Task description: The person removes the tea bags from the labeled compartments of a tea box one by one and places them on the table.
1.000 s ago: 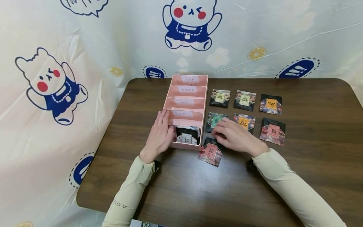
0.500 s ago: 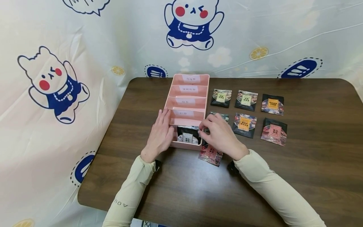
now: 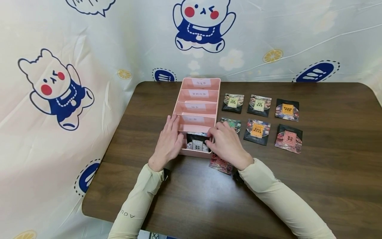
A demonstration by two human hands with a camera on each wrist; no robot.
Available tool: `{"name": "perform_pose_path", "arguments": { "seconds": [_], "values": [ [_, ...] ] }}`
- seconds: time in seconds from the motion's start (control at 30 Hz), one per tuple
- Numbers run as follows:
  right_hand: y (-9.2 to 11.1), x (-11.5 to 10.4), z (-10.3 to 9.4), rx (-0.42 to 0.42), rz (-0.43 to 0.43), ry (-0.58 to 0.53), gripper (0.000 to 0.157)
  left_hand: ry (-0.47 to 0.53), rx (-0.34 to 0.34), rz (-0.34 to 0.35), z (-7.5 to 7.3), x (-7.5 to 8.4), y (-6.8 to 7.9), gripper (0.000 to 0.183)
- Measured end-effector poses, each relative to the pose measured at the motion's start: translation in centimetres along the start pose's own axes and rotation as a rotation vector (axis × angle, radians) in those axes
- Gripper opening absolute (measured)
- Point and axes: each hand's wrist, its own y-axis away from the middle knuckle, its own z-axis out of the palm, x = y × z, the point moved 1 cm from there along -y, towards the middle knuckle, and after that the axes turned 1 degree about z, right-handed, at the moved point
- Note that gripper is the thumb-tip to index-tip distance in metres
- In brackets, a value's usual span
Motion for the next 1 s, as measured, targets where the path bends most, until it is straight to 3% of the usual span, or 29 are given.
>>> {"name": "perform_pose_path", "arguments": {
  "seconds": [0.2,0.53,1.0],
  "values": [
    [0.15,-0.30,0.10,0.007,-0.018,-0.002,0.009,0.000,0.010,0.007,0.07,-0.01,-0.01,0.061],
    [0.73,-0.87,0.21,0.024,-0.138,-0.035,0.003,0.007,0.010,0.005,0.07,-0.01,-0.01,0.062],
    [0.83,-0.94,0.42,-0.017,-0.116,-0.079,0.008,-0.010,0.014,0.010,0.12,-0.07,-0.09,0.062]
  ]
}}
